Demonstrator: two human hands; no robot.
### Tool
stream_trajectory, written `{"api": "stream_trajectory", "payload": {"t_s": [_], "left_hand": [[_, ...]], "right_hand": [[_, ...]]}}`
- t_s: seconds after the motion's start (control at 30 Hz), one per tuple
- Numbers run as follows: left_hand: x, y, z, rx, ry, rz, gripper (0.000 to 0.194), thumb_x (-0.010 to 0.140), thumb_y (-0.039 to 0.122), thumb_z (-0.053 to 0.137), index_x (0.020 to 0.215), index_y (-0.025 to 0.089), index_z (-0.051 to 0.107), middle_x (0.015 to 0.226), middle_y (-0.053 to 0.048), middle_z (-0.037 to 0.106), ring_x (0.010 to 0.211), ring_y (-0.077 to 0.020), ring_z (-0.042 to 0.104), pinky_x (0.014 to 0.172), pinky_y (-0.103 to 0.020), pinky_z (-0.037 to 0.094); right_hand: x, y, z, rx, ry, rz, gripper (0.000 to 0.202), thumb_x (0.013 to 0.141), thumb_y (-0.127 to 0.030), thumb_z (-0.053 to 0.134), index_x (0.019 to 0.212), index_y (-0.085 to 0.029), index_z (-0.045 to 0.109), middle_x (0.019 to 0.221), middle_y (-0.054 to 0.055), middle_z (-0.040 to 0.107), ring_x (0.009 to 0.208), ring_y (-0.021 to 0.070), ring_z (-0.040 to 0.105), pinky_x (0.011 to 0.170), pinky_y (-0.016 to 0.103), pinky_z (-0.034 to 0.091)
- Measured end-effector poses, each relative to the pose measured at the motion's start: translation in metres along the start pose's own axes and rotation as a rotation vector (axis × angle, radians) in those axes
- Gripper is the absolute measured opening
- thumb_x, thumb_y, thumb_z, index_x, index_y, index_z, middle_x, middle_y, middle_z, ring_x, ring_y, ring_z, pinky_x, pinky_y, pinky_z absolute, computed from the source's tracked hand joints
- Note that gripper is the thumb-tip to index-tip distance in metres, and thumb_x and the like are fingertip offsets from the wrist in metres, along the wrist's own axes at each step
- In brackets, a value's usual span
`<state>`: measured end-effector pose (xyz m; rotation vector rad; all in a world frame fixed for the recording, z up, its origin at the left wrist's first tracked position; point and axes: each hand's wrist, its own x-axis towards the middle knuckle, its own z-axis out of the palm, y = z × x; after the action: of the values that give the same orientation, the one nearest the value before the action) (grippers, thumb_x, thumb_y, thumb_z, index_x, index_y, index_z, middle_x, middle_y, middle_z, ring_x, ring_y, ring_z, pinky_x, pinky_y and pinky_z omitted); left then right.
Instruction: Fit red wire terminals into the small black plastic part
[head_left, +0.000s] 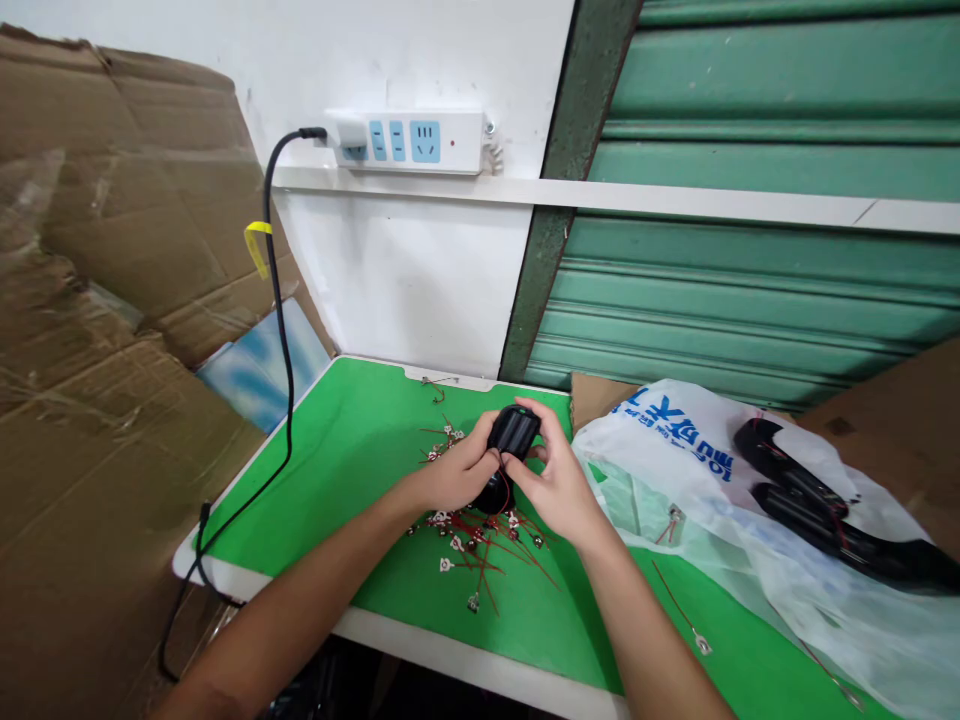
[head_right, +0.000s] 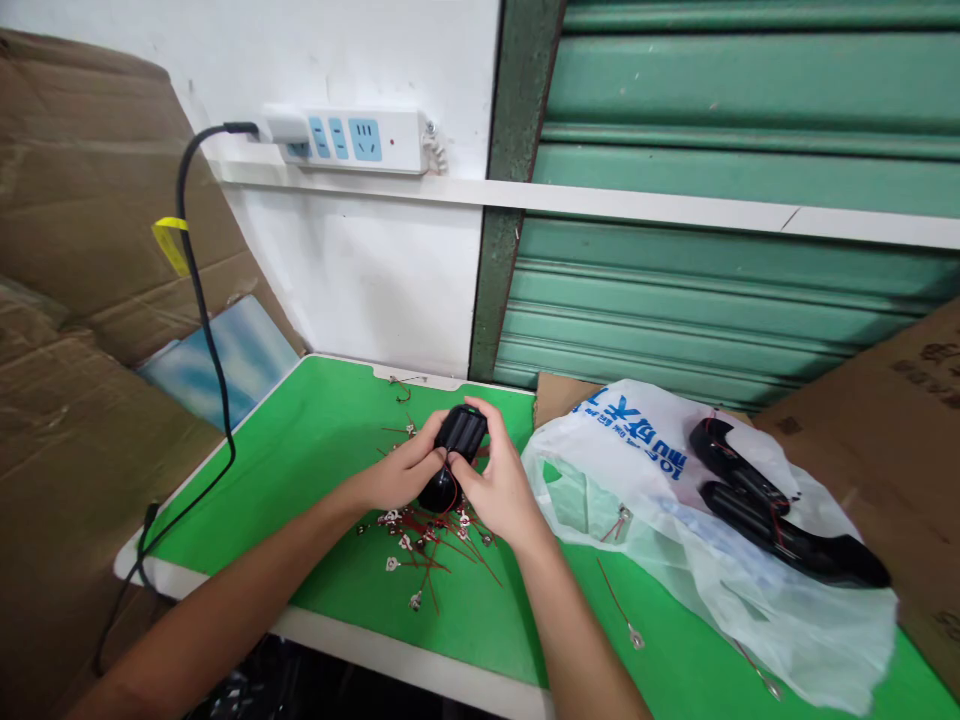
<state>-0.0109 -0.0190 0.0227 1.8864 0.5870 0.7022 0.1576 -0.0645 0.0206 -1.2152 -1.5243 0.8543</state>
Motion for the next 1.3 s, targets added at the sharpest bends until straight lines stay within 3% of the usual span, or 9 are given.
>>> {"api": "stream_trajectory", "payload": {"t_s": [0.1, 0.2, 0.33, 0.5, 0.77, 1.0, 1.17, 1.23, 1.3], "left_hand": [[0.0, 0.0, -0.002, -0.03, -0.022, -0.038, 0.051, 0.098, 0.024, 0.034, 0.146, 0.01, 0.028, 0.132, -0.015, 0.051, 0.115, -0.0217, 0.052, 0.106, -0.039, 0.042], [0.001, 0.0, -0.005, -0.108, -0.054, -0.098, 0.056, 0.095, 0.024, 0.035, 0.149, 0.01, 0.028, 0.137, -0.014, 0.05, 0.124, -0.0246, 0.048, 0.111, -0.042, 0.037], [0.004, 0.0, -0.009, -0.143, -0.069, -0.108, 0.057, 0.095, 0.026, 0.034, 0.15, 0.01, 0.031, 0.149, -0.013, 0.042, 0.139, -0.0272, 0.037, 0.119, -0.042, 0.03], [0.004, -0.004, -0.008, -0.122, -0.062, -0.076, 0.059, 0.095, 0.025, 0.035, 0.152, 0.01, 0.029, 0.152, -0.013, 0.04, 0.15, -0.0268, 0.023, 0.124, -0.041, 0.023], [0.005, -0.01, -0.004, -0.103, -0.014, -0.041, 0.057, 0.095, 0.019, 0.035, 0.151, 0.012, 0.03, 0.14, -0.013, 0.048, 0.13, -0.0238, 0.045, 0.119, -0.042, 0.032], [0.004, -0.009, -0.004, -0.104, 0.007, -0.046, 0.056, 0.095, 0.021, 0.035, 0.149, 0.009, 0.031, 0.142, -0.015, 0.045, 0.133, -0.0239, 0.041, 0.121, -0.042, 0.028], [0.005, -0.009, -0.004, -0.21, 0.048, -0.077, 0.06, 0.089, 0.023, 0.039, 0.149, 0.013, 0.033, 0.145, -0.012, 0.046, 0.137, -0.0254, 0.041, 0.117, -0.04, 0.033], [0.006, -0.008, -0.005, -0.317, 0.043, -0.111, 0.067, 0.085, 0.024, 0.041, 0.149, 0.012, 0.03, 0.143, -0.013, 0.05, 0.133, -0.0269, 0.046, 0.113, -0.041, 0.038], [0.006, -0.006, -0.006, -0.358, 0.036, -0.138, 0.07, 0.082, 0.024, 0.042, 0.149, 0.012, 0.028, 0.141, -0.014, 0.052, 0.13, -0.0279, 0.049, 0.11, -0.042, 0.041]], "right_hand": [[0.001, 0.0, -0.002, -0.016, -0.003, -0.028, 0.062, 0.087, -0.023, 0.06, 0.145, -0.029, 0.039, 0.143, 0.007, 0.049, 0.13, 0.0227, 0.05, 0.101, 0.039, 0.049], [0.002, -0.002, -0.006, -0.097, 0.099, -0.143, 0.059, 0.086, -0.019, 0.058, 0.143, -0.027, 0.042, 0.14, 0.009, 0.046, 0.128, 0.0227, 0.049, 0.095, 0.038, 0.053], [0.001, -0.009, -0.007, -0.392, 0.243, -0.394, 0.028, 0.086, -0.018, 0.06, 0.114, -0.023, 0.06, 0.12, 0.01, 0.056, 0.114, 0.0256, 0.054, 0.093, 0.044, 0.05], [0.0, -0.008, 0.0, -0.684, 0.19, -0.532, 0.008, 0.089, -0.017, 0.059, 0.093, -0.022, 0.064, 0.105, 0.01, 0.062, 0.097, 0.0265, 0.057, 0.084, 0.044, 0.051], [-0.001, -0.004, 0.003, -0.666, 0.167, -0.5, 0.015, 0.096, -0.017, 0.051, 0.097, -0.022, 0.065, 0.106, 0.009, 0.068, 0.098, 0.0254, 0.064, 0.088, 0.042, 0.053], [0.0, 0.001, 0.004, -0.564, 0.198, -0.498, 0.012, 0.096, -0.017, 0.055, 0.098, -0.022, 0.065, 0.11, 0.008, 0.069, 0.1, 0.0223, 0.066, 0.089, 0.039, 0.054], [0.001, -0.001, 0.001, -0.48, 0.228, -0.47, 0.009, 0.091, -0.021, 0.061, 0.097, -0.023, 0.068, 0.131, 0.01, 0.059, 0.117, 0.0265, 0.061, 0.098, 0.046, 0.052], [0.001, -0.003, -0.002, -0.398, 0.249, -0.417, 0.022, 0.089, -0.023, 0.064, 0.111, -0.024, 0.067, 0.14, 0.011, 0.051, 0.126, 0.0287, 0.055, 0.1, 0.048, 0.051], [0.001, -0.003, -0.004, -0.261, 0.232, -0.324, 0.048, 0.088, -0.023, 0.063, 0.135, -0.026, 0.054, 0.147, 0.012, 0.044, 0.132, 0.0285, 0.049, 0.1, 0.047, 0.052]]}}
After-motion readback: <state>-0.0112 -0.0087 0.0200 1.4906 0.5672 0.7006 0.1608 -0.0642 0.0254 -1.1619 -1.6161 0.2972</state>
